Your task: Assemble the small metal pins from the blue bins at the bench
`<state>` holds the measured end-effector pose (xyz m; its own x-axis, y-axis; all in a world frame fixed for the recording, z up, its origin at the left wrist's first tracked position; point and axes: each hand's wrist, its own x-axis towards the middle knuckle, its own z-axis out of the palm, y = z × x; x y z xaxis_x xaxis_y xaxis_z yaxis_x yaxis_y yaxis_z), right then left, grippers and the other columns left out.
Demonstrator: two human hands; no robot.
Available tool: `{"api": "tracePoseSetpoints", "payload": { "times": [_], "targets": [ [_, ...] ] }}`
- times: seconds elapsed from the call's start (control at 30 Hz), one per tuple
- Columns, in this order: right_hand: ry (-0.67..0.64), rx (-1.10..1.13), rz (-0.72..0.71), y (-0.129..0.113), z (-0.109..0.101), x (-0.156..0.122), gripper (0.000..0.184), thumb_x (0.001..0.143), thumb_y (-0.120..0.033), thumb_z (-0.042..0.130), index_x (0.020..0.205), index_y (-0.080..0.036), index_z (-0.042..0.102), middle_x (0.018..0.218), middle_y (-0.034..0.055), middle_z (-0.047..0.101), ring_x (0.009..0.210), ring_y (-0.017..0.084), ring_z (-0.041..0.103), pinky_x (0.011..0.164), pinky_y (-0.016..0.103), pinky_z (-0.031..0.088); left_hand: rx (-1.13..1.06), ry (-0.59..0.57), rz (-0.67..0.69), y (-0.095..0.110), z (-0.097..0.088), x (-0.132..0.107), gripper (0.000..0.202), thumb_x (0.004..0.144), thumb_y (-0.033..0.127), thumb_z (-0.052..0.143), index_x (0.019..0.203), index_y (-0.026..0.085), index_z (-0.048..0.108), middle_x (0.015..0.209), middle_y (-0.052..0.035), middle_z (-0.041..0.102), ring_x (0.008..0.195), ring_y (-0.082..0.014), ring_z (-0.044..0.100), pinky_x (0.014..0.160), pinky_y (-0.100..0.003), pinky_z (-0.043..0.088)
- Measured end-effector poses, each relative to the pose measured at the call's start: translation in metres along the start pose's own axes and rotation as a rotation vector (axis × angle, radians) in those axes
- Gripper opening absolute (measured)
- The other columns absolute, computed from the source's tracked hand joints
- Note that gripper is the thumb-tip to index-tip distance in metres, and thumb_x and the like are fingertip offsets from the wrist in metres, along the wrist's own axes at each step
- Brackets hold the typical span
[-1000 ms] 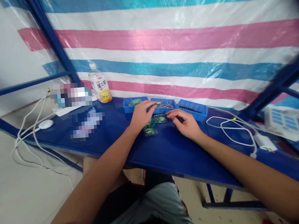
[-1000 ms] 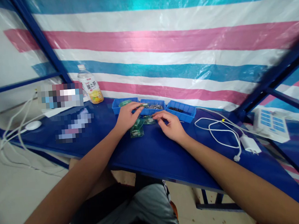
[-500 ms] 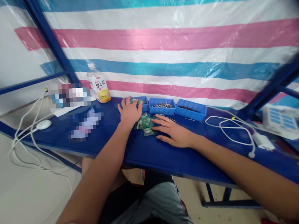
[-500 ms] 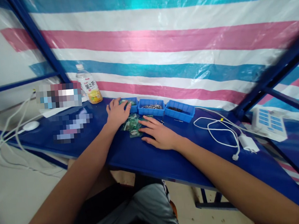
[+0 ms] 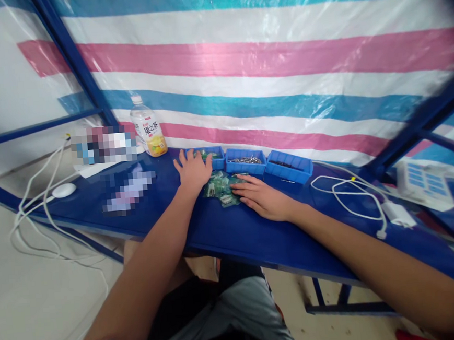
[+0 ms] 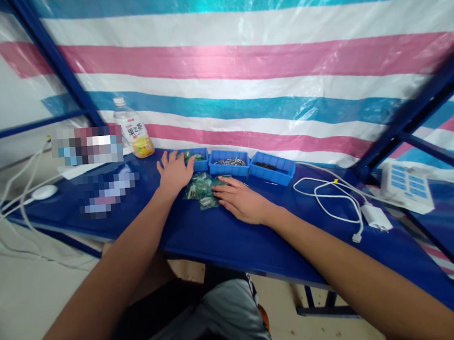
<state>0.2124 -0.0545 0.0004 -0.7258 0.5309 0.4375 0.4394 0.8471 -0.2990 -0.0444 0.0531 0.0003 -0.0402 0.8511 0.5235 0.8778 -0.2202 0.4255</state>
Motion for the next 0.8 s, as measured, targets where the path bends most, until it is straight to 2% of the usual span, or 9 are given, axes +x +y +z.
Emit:
{"api": "tracePoseSetpoints", "payload": {
  "times": [0.17, 0.27, 0.4, 0.57, 0.7, 0.8],
  "targets": [
    [0.029, -0.015, 0.007, 0.002, -0.003, 0.001, 0.04, 0.11, -0.026, 0.049, 0.145, -0.026, 0.067, 0.153, 0.0083, 0.066, 0.159, 0.032, 0.041, 0.13, 0.063, 0.039, -0.009, 0.077, 0.099, 0.006, -0.004, -0.002, 0.048, 0.103, 0.047, 0.052, 0.142, 0.022, 0.065, 0.165, -0.0197, 0.047, 0.16, -0.0484, 0.025, 0.126, -0.078, 0.016],
    [0.018, -0.014, -0.011, 0.005, -0.003, 0.001, 0.037, 0.11, -0.025, 0.05, 0.139, -0.027, 0.071, 0.157, 0.0071, 0.062, 0.161, 0.032, 0.037, 0.13, 0.064, 0.037, -0.021, 0.077, 0.174, 0.012, -0.006, -0.003, 0.047, 0.104, 0.044, 0.051, 0.142, 0.02, 0.065, 0.164, -0.0186, 0.048, 0.162, -0.0451, 0.024, 0.129, -0.07, 0.02],
    [-0.013, -0.037, -0.016, 0.007, 0.001, 0.001, 0.04, 0.109, -0.025, 0.05, 0.145, -0.023, 0.067, 0.16, 0.0106, 0.059, 0.164, 0.035, 0.031, 0.131, 0.066, 0.034, -0.075, 0.076, 0.263, 0.017, -0.007, -0.003, 0.044, 0.106, 0.042, 0.051, 0.14, 0.018, 0.065, 0.162, -0.0174, 0.05, 0.162, -0.0412, 0.024, 0.13, -0.062, 0.024],
    [-0.01, -0.048, -0.012, 0.007, 0.003, 0.002, 0.043, 0.11, -0.025, 0.048, 0.15, -0.024, 0.064, 0.155, 0.0103, 0.063, 0.162, 0.034, 0.035, 0.13, 0.066, 0.036, -0.15, 0.079, 0.368, 0.023, -0.011, -0.003, 0.038, 0.108, 0.04, 0.05, 0.135, 0.02, 0.066, 0.155, -0.0151, 0.056, 0.158, -0.0359, 0.033, 0.129, -0.058, 0.029],
    [0.11, -0.022, 0.023, 0.005, -0.002, 0.004, 0.039, 0.11, -0.027, 0.05, 0.145, -0.026, 0.068, 0.146, 0.0107, 0.069, 0.153, 0.033, 0.048, 0.127, 0.063, 0.042, -0.303, 0.065, 0.478, 0.03, -0.02, -0.005, 0.035, 0.109, 0.04, 0.051, 0.13, 0.019, 0.068, 0.143, -0.0146, 0.065, 0.148, -0.0306, 0.048, 0.128, -0.052, 0.035],
    [0.284, 0.025, 0.106, 0.004, -0.006, 0.003, 0.031, 0.108, -0.03, 0.055, 0.134, -0.028, 0.073, 0.135, 0.0108, 0.073, 0.135, 0.031, 0.063, 0.118, 0.058, 0.052, -0.462, -0.077, 0.531, 0.038, -0.029, -0.011, 0.035, 0.11, 0.042, 0.049, 0.126, 0.02, 0.071, 0.132, -0.0116, 0.073, 0.135, -0.0273, 0.061, 0.122, -0.048, 0.044]
  ]
}}
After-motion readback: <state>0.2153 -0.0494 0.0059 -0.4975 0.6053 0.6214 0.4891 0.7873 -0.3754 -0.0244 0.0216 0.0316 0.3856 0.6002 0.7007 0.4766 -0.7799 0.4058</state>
